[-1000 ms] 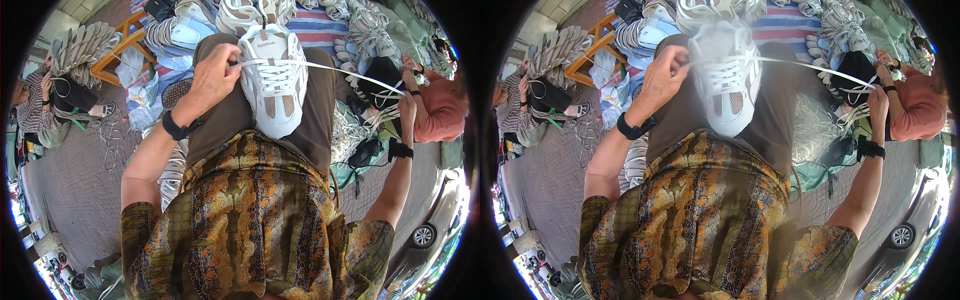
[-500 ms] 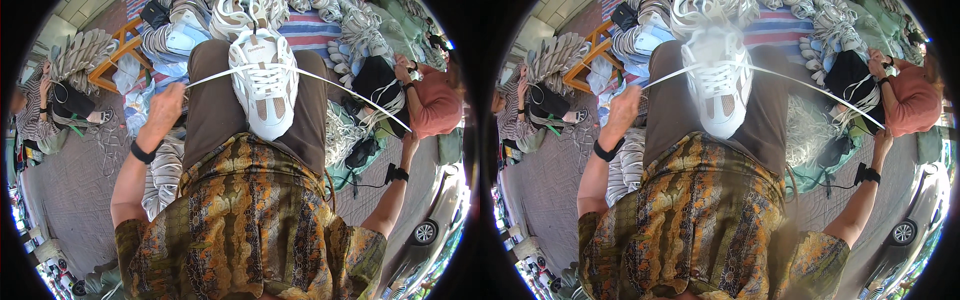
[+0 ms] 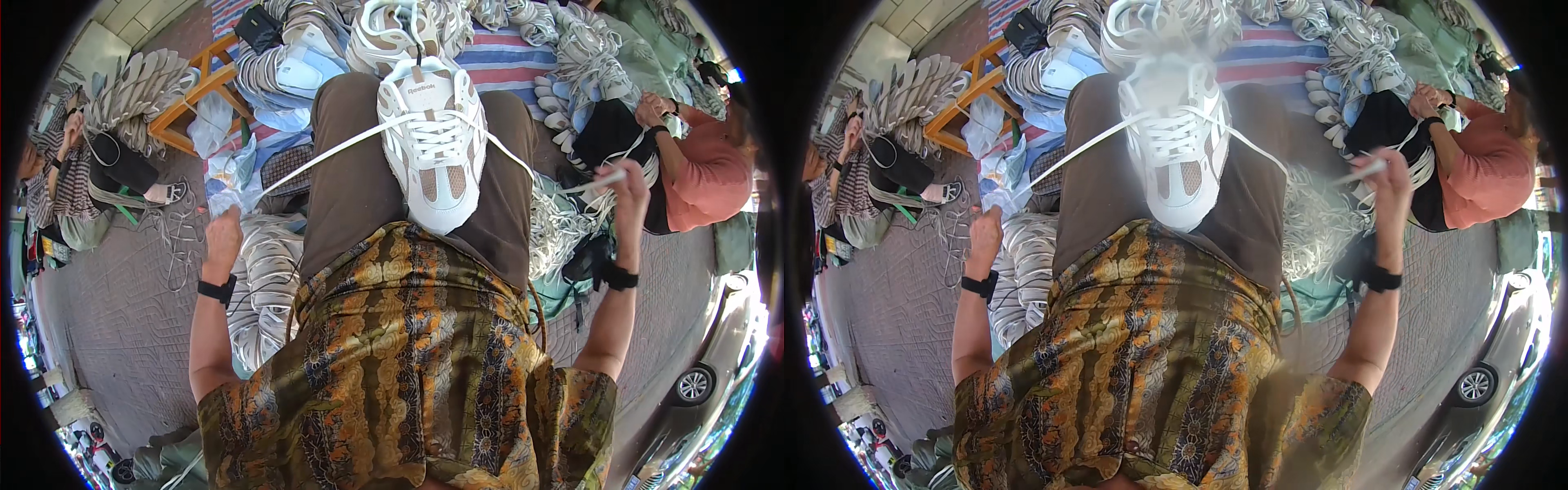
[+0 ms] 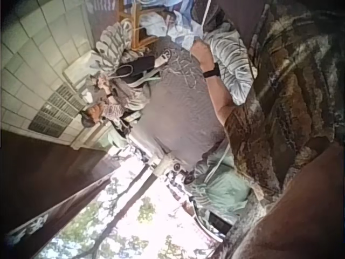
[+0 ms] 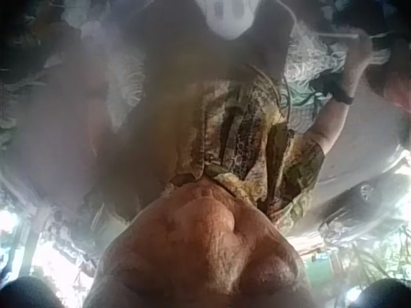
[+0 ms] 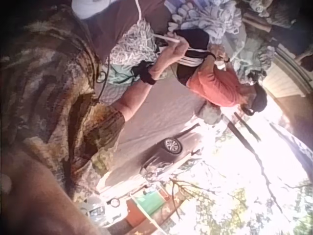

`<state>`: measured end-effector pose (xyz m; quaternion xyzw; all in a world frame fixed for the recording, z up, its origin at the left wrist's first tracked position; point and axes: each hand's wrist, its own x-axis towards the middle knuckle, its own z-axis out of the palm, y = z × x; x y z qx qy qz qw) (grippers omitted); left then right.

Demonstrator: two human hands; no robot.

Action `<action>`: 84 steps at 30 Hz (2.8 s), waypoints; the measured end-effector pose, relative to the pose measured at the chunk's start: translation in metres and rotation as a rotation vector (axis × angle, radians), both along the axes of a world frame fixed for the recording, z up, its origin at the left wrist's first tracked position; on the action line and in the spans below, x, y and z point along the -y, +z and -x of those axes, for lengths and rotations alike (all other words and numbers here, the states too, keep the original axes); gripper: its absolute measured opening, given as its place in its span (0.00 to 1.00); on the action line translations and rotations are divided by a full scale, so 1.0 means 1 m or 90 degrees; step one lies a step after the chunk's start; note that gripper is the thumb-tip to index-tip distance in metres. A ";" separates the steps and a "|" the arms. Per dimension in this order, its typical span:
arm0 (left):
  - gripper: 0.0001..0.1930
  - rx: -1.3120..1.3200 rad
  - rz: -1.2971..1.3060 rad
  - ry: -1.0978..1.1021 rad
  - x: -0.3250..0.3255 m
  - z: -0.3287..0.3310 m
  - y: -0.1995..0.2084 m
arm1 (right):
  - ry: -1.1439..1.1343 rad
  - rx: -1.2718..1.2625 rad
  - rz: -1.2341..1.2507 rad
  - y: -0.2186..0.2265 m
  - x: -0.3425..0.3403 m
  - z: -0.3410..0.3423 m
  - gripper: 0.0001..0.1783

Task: The person sits on the ground and laces a white sneaker by hand. They thread the white shoelaces through the eyelets, pull them tight, and tie a knot. The person handles the shoe and laces directly without using any tools.

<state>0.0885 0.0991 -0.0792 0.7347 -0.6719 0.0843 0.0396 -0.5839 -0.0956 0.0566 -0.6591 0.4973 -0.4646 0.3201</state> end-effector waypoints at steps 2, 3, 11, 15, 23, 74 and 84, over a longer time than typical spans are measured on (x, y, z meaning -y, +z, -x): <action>0.05 0.013 -0.012 0.016 -0.008 -0.008 -0.011 | 0.073 0.000 -0.019 0.003 0.009 -0.056 0.06; 0.05 0.013 -0.004 0.015 -0.013 -0.010 -0.013 | 0.099 -0.019 0.011 0.007 0.012 -0.085 0.05; 0.03 -0.004 -0.058 0.113 -0.045 -0.033 -0.022 | 0.189 -0.013 0.078 -0.009 0.033 -0.200 0.02; 0.02 -0.027 -0.044 0.134 -0.066 -0.053 -0.040 | 0.148 -0.055 0.047 -0.020 0.036 -0.199 0.05; 0.04 -0.052 -0.047 0.202 -0.074 -0.061 -0.055 | 0.102 -0.215 0.230 -0.017 0.033 -0.201 0.04; 0.07 -0.539 0.252 -0.344 0.170 0.233 0.105 | 0.266 0.030 -0.088 0.001 0.030 -0.207 0.03; 0.16 -0.525 0.157 -0.332 0.185 0.234 0.114 | 0.243 -0.097 0.183 -0.021 0.047 -0.198 0.05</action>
